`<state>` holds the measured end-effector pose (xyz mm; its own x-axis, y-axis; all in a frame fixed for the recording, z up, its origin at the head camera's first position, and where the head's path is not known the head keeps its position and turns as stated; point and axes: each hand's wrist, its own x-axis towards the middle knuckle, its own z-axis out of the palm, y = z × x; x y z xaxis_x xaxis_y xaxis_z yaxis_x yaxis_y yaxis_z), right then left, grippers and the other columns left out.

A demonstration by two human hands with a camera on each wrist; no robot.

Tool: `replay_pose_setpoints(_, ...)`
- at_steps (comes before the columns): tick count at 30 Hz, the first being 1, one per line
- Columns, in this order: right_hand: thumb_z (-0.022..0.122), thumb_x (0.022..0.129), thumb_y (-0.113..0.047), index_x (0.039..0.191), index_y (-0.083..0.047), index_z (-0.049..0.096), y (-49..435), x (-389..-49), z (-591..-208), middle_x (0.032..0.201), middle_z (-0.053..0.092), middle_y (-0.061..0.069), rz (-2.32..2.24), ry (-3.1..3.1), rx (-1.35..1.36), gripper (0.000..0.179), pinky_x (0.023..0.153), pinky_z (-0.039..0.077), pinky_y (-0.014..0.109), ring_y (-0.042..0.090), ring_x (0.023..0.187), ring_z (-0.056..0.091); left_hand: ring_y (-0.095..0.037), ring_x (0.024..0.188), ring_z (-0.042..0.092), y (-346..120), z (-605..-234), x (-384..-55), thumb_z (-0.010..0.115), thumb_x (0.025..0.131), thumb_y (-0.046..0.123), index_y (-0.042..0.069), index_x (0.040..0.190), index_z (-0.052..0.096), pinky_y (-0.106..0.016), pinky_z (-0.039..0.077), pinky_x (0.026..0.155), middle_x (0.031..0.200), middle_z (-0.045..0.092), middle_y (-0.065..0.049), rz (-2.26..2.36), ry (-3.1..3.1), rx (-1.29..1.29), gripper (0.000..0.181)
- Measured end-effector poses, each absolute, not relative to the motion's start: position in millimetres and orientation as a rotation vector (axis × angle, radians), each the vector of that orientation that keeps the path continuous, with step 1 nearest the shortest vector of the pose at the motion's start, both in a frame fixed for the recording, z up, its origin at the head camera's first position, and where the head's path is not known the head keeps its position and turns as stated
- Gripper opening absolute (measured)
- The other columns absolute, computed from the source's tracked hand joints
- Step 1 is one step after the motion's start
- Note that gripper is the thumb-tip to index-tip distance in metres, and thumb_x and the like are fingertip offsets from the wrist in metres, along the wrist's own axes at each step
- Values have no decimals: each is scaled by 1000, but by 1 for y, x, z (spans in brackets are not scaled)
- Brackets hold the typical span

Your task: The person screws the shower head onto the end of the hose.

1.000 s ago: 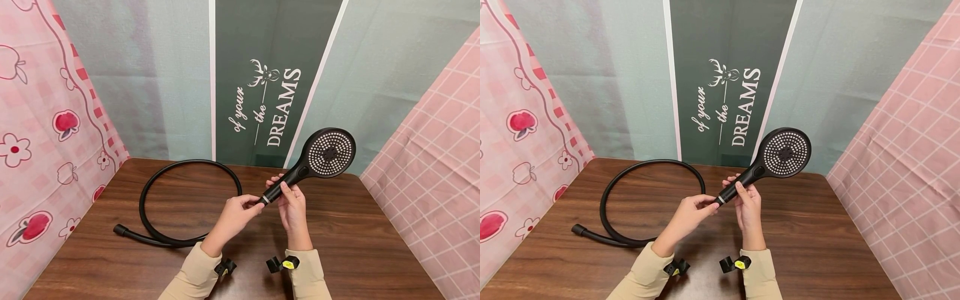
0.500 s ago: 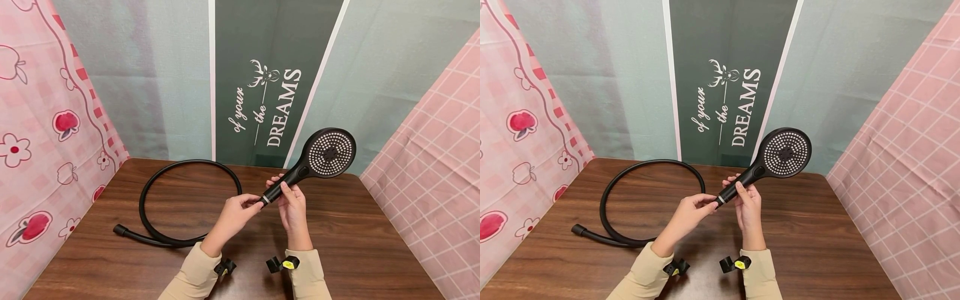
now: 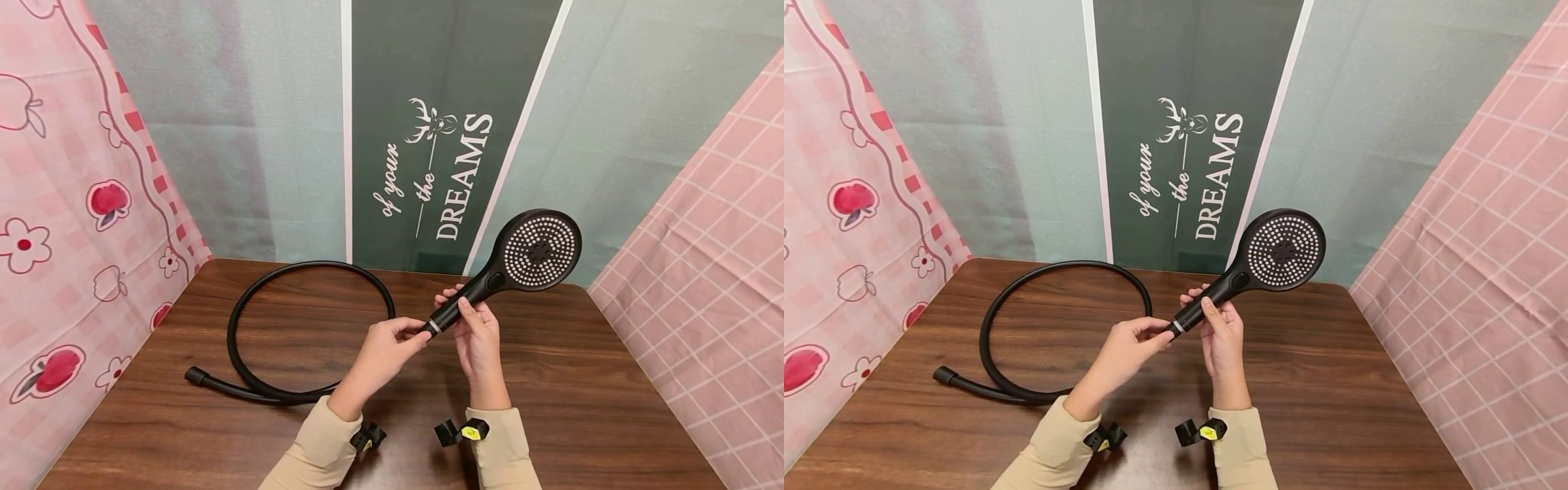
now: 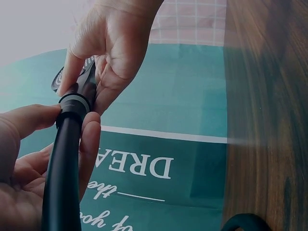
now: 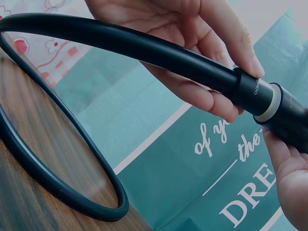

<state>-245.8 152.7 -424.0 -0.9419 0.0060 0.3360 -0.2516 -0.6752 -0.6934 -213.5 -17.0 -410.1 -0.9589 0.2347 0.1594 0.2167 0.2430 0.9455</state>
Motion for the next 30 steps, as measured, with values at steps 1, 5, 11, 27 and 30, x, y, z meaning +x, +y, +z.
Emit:
replay_pose_setpoints(1,46,103,-3,120,5,53,153,-246,-424,104,73,9,2711,-1194,466,19,95,54,33,19,99,74,-12,81,68,-17,-410,-214,70,93,23,1,114,72,-21,52,68,98,74,-13,1869,2469,447,30)
replay_pose_setpoints(5,46,103,-3,120,3,54,153,-246,-424,104,73,8,2709,-1199,472,19,95,54,33,19,99,74,-12,80,67,-17,-411,-214,71,93,24,2,114,72,-21,52,68,97,74,-12,1865,2475,438,30)
replay_pose_setpoints(11,46,104,-3,122,5,51,153,-246,-424,104,73,8,2707,-1202,467,21,95,54,33,19,99,74,-13,82,69,-17,-412,-214,70,93,24,1,115,72,-22,53,70,98,75,-13,1880,2447,437,32)
replay_pose_setpoints(27,46,104,-3,122,6,52,154,-246,-424,104,73,8,2709,-1209,461,21,95,54,33,19,99,74,-10,81,67,-16,-412,-214,70,93,24,4,115,73,-22,53,69,98,75,-9,1849,2489,426,30)
replay_pose_setpoints(30,45,104,-3,122,7,51,154,-246,-425,104,73,8,2711,-1203,466,22,95,54,33,19,99,74,-12,83,69,-17,-410,-214,69,94,25,4,116,72,-22,54,70,100,75,-10,1852,2474,430,30)
